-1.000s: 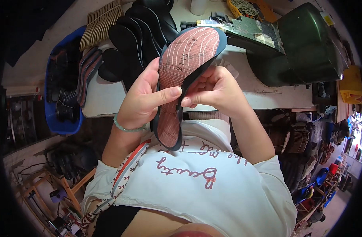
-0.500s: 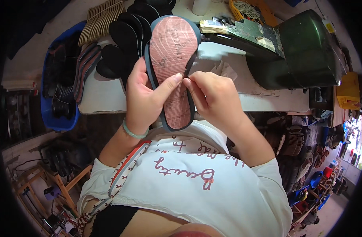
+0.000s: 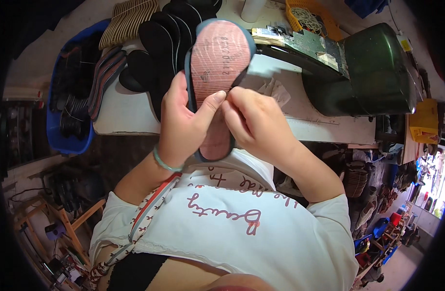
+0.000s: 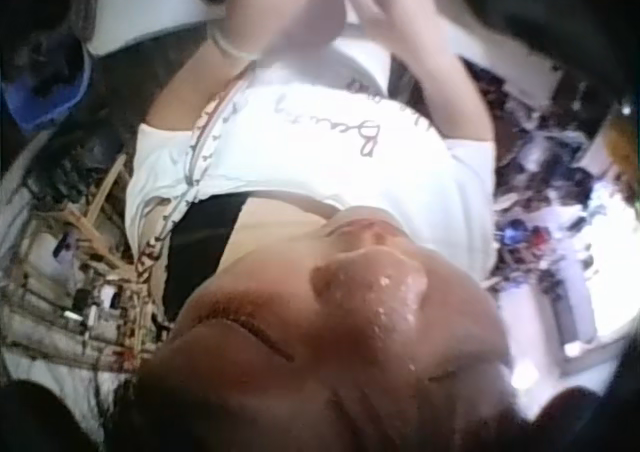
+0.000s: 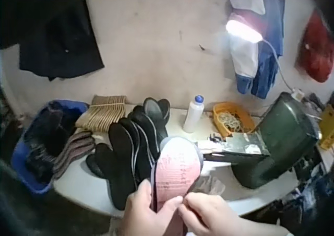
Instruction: The person picks up shoe insoles one at a time, folds and presses the edge lining around each insole base by hand, and places them onto a stack on the table.
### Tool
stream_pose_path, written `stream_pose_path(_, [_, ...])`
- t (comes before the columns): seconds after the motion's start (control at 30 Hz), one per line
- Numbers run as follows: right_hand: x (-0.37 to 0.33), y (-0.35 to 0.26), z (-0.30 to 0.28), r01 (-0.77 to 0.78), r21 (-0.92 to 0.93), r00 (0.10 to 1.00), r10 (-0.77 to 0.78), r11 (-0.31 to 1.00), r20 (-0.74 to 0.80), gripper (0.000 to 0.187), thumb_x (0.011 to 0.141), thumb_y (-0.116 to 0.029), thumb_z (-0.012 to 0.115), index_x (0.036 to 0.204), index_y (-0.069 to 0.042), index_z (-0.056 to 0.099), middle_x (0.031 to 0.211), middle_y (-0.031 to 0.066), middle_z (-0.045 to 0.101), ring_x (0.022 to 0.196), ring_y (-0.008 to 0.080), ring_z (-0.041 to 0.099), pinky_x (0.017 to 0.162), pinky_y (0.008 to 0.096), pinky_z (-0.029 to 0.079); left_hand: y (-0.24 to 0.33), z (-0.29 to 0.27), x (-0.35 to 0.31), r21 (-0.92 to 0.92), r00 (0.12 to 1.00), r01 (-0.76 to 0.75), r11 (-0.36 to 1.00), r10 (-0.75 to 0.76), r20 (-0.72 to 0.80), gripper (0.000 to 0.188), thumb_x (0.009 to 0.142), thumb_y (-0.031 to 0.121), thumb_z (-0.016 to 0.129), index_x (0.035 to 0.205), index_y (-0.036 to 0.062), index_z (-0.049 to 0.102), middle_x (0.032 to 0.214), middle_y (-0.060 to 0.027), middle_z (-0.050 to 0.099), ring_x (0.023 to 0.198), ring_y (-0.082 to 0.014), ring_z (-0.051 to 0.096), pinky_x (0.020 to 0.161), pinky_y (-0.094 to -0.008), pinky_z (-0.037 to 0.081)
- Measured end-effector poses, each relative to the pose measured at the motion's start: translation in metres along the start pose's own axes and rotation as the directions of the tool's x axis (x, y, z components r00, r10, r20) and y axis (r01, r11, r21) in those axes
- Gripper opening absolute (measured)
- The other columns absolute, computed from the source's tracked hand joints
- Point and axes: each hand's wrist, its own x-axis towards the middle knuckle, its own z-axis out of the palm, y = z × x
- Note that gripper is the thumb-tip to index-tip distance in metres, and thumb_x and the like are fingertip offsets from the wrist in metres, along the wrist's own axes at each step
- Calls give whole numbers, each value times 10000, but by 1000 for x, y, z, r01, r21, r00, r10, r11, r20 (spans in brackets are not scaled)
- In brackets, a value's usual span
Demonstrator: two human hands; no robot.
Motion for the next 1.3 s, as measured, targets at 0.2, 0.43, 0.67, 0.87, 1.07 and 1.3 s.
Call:
stream_pose_path(0.2, [-2, 36, -28, -291, 928, 950, -47, 232, 310, 134, 902, -114, 623, 854, -6, 558, 710, 25, 561, 630, 86, 549, 584, 199, 457, 19, -12, 8, -773, 898, 441, 457, -228, 377, 293, 923, 55, 589, 1191, -24, 503, 1123, -73, 622, 994, -132, 607, 903, -266, 475])
stream_pose_path(0.43, [3, 22, -8, -351, 931, 933, 120, 105, 338, 281, 727, 21, 776, 954, 63, 615, 780, 123, 670, 618, 170, 651, 492, 280, 547, 17, -11, 4, -763, 804, 593, 257, -126, 582, 363, 942, 158, 590, 1234, -12, 458, 1066, -73, 630, 905, -117, 637, 821, -260, 523])
stream_pose_path(0.67, [-1, 5, -12, -276, 911, 957, 170, 305, 234, 342, 700, 53, 795, 989, 67, 611, 833, 115, 687, 707, 159, 672, 555, 267, 574, 14, -8, -6, -744, 766, 643, 184, -152, 624, 347, 939, 139, 596, 1229, 4, 462, 1042, -62, 629, 822, -106, 635, 772, -262, 533])
stream_pose_path(0.87, [3, -10, -26, -472, 823, 873, 301, 316, 385, 187, 823, 19, 699, 986, 63, 618, 881, 103, 680, 711, 121, 659, 557, 244, 565, 15, -9, -1, -739, 819, 573, 354, -216, 531, 315, 944, 146, 593, 1203, -2, 492, 1051, -62, 629, 892, -99, 611, 793, -259, 523])
stream_pose_path(1.07, [1, -11, -12, -460, 810, 871, 359, 362, 335, 173, 865, -30, 663, 995, 55, 585, 871, 62, 654, 656, 65, 603, 545, 209, 531, 24, -15, -2, -674, 836, 548, 495, -316, 448, 402, 914, 203, 655, 1203, -19, 484, 1065, -55, 617, 940, -90, 589, 829, -248, 501])
stream_pose_path(1.3, [-1, 9, 2, -396, 910, 895, 273, 125, 352, 126, 901, -63, 636, 882, 51, 585, 769, 104, 662, 651, 178, 678, 581, 281, 576, 15, -31, 1, -443, 924, 299, 845, -141, 355, 533, 796, 84, 760, 1209, -49, 451, 1085, -83, 602, 987, -112, 575, 883, -280, 486])
